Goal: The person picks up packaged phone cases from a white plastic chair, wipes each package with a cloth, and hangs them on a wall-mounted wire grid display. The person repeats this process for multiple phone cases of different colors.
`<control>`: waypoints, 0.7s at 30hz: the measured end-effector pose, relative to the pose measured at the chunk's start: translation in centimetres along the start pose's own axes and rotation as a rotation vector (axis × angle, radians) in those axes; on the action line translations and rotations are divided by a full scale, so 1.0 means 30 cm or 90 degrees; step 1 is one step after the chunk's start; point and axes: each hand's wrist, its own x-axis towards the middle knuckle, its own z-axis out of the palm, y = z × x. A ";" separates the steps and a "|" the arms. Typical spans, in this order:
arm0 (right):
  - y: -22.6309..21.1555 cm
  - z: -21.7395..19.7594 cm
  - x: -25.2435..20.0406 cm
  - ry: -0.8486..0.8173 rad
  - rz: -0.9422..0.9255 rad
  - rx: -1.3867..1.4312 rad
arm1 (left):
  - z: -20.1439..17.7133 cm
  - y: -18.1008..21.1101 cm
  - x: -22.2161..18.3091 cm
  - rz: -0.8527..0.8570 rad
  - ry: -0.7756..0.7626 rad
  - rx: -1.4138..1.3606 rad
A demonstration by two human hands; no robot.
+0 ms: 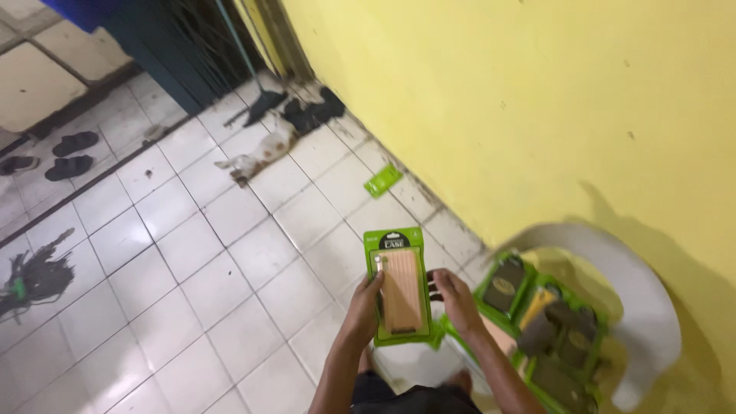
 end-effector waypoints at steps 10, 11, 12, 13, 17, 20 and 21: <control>-0.250 0.469 0.196 -0.104 0.011 -0.185 | -0.275 0.376 -0.015 0.044 0.007 0.126; -0.257 0.485 0.203 -0.111 0.016 -0.182 | -0.302 0.402 -0.016 0.067 0.007 0.167; -0.266 0.504 0.222 -0.123 0.006 -0.176 | -0.324 0.430 -0.013 0.090 0.006 0.207; -0.281 0.528 0.251 -0.132 -0.004 -0.168 | -0.341 0.467 -0.004 0.138 0.000 0.214; -0.358 0.612 0.403 -0.168 -0.041 -0.135 | -0.371 0.648 0.052 0.168 0.023 0.208; -0.416 0.674 0.546 -0.166 -0.052 -0.133 | -0.380 0.795 0.140 0.174 0.021 0.169; -0.432 0.698 0.610 -0.170 -0.060 -0.133 | -0.386 0.839 0.181 0.195 0.014 0.154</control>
